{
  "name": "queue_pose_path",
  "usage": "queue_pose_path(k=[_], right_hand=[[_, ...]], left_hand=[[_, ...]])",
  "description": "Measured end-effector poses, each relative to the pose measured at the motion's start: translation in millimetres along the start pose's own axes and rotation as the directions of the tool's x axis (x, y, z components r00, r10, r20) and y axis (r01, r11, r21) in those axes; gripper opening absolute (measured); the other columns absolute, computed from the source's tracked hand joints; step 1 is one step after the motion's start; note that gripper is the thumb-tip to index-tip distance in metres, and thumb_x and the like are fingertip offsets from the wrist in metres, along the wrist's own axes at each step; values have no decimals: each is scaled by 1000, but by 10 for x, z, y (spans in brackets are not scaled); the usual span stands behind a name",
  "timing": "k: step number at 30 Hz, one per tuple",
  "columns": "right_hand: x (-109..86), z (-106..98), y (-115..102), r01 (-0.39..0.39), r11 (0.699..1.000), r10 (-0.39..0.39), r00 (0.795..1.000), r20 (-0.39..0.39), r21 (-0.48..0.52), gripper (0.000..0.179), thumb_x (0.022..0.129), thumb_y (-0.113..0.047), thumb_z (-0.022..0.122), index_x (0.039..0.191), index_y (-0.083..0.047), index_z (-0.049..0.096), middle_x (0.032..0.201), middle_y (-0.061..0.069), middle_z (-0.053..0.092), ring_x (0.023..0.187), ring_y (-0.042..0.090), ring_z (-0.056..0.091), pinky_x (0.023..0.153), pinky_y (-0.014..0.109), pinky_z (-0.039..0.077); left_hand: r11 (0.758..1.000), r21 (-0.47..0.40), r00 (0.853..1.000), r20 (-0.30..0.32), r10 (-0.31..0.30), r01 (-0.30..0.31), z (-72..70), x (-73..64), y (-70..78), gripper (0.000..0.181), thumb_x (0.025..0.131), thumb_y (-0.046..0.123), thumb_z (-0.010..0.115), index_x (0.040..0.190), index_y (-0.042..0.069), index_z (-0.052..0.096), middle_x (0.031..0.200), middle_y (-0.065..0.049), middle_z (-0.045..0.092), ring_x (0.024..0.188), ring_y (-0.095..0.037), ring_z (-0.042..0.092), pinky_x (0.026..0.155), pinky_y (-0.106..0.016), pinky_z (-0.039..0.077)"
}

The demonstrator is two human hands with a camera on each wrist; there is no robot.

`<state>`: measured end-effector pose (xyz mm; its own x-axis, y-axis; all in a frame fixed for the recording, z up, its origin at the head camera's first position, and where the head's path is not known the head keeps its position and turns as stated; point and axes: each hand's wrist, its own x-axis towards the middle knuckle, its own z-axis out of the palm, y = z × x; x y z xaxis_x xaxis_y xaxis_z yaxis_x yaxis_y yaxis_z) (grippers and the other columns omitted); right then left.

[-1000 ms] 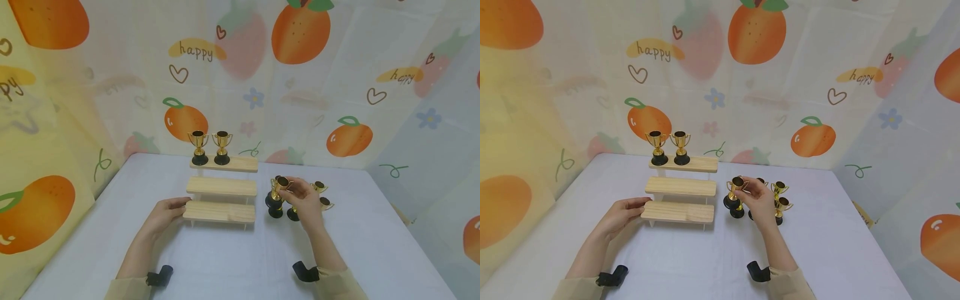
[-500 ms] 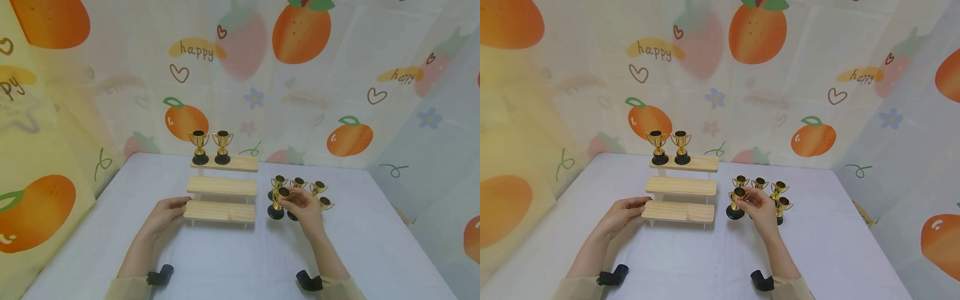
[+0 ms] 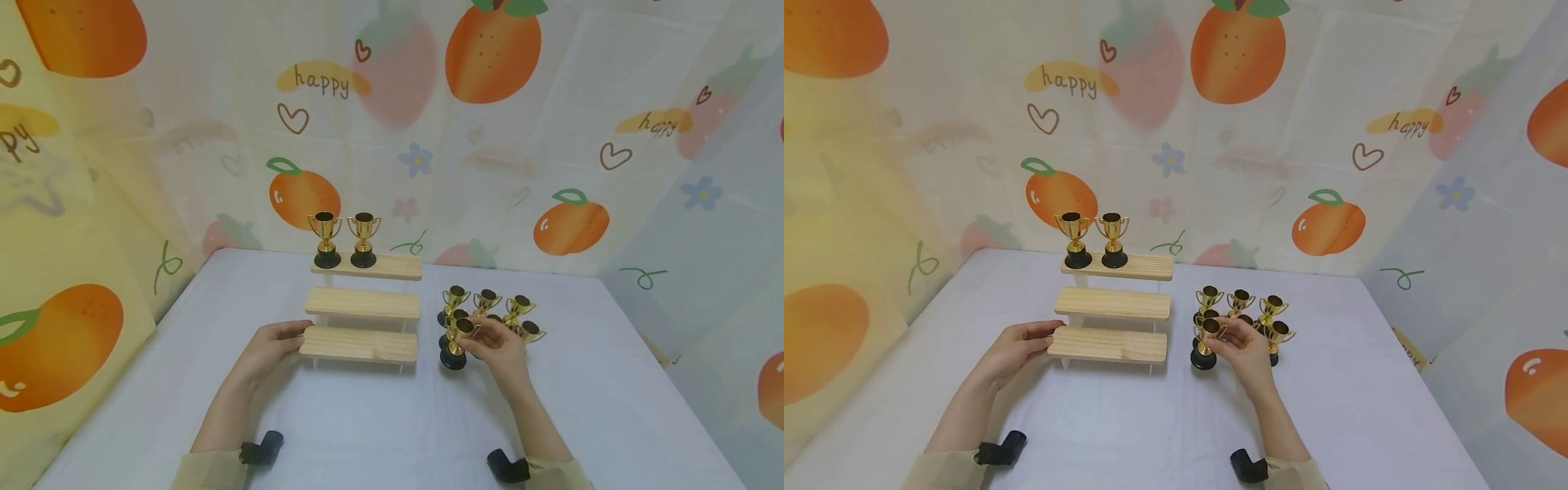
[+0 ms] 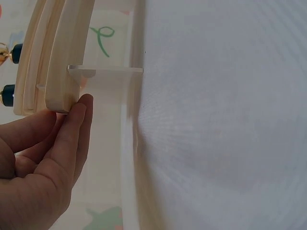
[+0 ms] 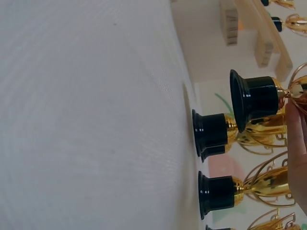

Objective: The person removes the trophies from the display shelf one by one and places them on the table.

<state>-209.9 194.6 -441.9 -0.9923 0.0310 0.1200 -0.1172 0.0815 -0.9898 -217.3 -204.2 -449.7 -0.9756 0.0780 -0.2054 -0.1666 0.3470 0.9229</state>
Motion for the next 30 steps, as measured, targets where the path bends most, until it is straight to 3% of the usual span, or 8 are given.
queue_pose_path(k=[12, 22, 30], right_hand=[[13, -123, 136, 41, 996, -49, 992, 115, 76, 40, 80, 3, 76, 117, 9, 61, 91, -14, 74, 85, 4, 71, 78, 20, 61], [38, -153, 200, 36, 999, -43, 978, 206, 37, 43, 81, 2, 75, 120, 12, 58, 92, -14, 74, 86, 4, 72, 79, 22, 61], [35, -163, 237, 6, 1000, -8, 978, 209, 9, 46, 79, 2, 76, 121, 11, 58, 92, -16, 74, 87, 4, 71, 80, 22, 60]], left_hand=[[1000, -1, 1000, 9, 6, -6, -7, 11, -8, 43, 100, 8, 51, 142, -2, 49, 147, -25, 50, 131, -30, 55, 103, -31, 54], [1000, 1, 1000, 10, 14, -14, -15, 20, -17, 43, 100, 9, 51, 142, -2, 49, 147, -24, 50, 132, -30, 54, 102, -30, 54], [1000, -4, 1000, 18, 12, -12, -11, 23, -26, 44, 100, 9, 52, 142, -2, 49, 148, -24, 49, 134, -32, 53, 104, -32, 53]])
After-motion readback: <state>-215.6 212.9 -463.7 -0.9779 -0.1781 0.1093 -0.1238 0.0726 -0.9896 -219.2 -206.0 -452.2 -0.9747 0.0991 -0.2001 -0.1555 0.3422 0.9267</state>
